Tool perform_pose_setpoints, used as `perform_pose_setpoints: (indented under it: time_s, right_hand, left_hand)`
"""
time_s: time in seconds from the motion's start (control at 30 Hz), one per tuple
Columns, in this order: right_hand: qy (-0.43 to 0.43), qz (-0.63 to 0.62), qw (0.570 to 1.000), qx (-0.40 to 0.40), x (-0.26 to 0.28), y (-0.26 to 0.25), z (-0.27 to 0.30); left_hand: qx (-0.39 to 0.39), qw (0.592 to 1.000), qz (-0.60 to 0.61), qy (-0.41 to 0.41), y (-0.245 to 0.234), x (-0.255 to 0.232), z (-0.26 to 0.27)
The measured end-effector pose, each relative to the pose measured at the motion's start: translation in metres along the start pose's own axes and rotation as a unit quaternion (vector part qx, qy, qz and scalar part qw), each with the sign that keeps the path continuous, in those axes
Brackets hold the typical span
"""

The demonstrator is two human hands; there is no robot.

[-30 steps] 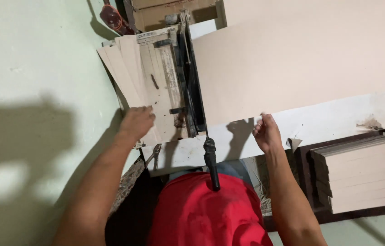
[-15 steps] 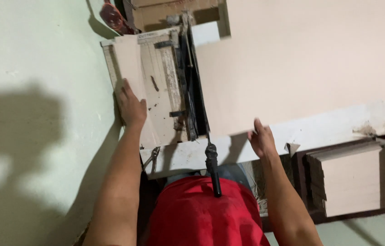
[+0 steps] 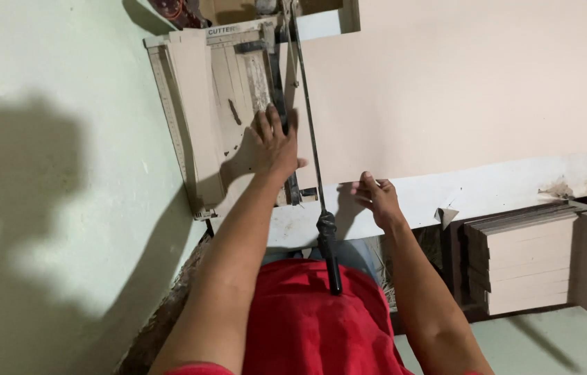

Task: The person operates a manual paper cutter to trim large sheets of light-colored paper. They align the paper against the guide, pull down the cutting lever to slice the sheet, and then remove the cut pieces.

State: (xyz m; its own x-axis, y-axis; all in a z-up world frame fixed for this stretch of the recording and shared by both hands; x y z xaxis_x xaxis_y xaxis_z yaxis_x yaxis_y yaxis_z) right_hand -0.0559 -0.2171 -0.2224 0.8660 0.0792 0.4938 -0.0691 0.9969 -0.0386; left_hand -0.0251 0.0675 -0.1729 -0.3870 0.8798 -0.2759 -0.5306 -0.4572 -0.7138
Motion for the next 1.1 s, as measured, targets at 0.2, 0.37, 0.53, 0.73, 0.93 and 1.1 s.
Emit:
perform_pose_setpoints:
  time_s: [0.2, 0.37, 0.53, 0.73, 0.93, 1.1]
  right_hand:
    - [-0.037, 0.405, 0.912, 0.058, 0.046, 0.053, 0.074]
    - [-0.052, 0.61, 0.784, 0.099, 0.083, 0.12, 0.238]
    - [-0.151, 0.588, 0.794, 0.021, -0.041, 0.097, 0.136]
    - [-0.166, 0.535, 0.827, 0.04, -0.013, 0.089, 0.156]
    - [-0.069, 0.428, 0.89, 0.145, 0.081, 0.073, 0.229]
    - [-0.027, 0.203, 0.974, 0.093, 0.019, 0.015, 0.107]
  left_hand:
    - [0.085, 0.991, -0.082, -0.058, 0.001, -0.007, -0.002]
    - [0.085, 0.989, -0.108, -0.057, 0.001, -0.007, -0.002]
    - [0.052, 0.996, -0.065, -0.04, 0.003, -0.005, -0.003]
    - [0.004, 1.0, -0.029, -0.009, -0.008, -0.004, 0.008]
    - [-0.114, 0.959, -0.144, 0.215, 0.04, -0.015, 0.004]
    - [-0.251, 0.826, -0.23, 0.448, 0.063, 0.023, 0.035]
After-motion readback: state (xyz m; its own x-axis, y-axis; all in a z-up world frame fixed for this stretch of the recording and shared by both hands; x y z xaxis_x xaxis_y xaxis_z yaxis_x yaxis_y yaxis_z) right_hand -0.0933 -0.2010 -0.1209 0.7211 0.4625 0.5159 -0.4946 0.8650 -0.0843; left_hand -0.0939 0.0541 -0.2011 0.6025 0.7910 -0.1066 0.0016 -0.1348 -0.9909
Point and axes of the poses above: each hand's wrist, its own z-axis away from the middle knuckle, its own y-axis out of the palm, x = y × z, the point moved 5 cm from there along -z, towards the middle knuckle, and after that the axes turned 1 degree about x, right-handed, at the moved point
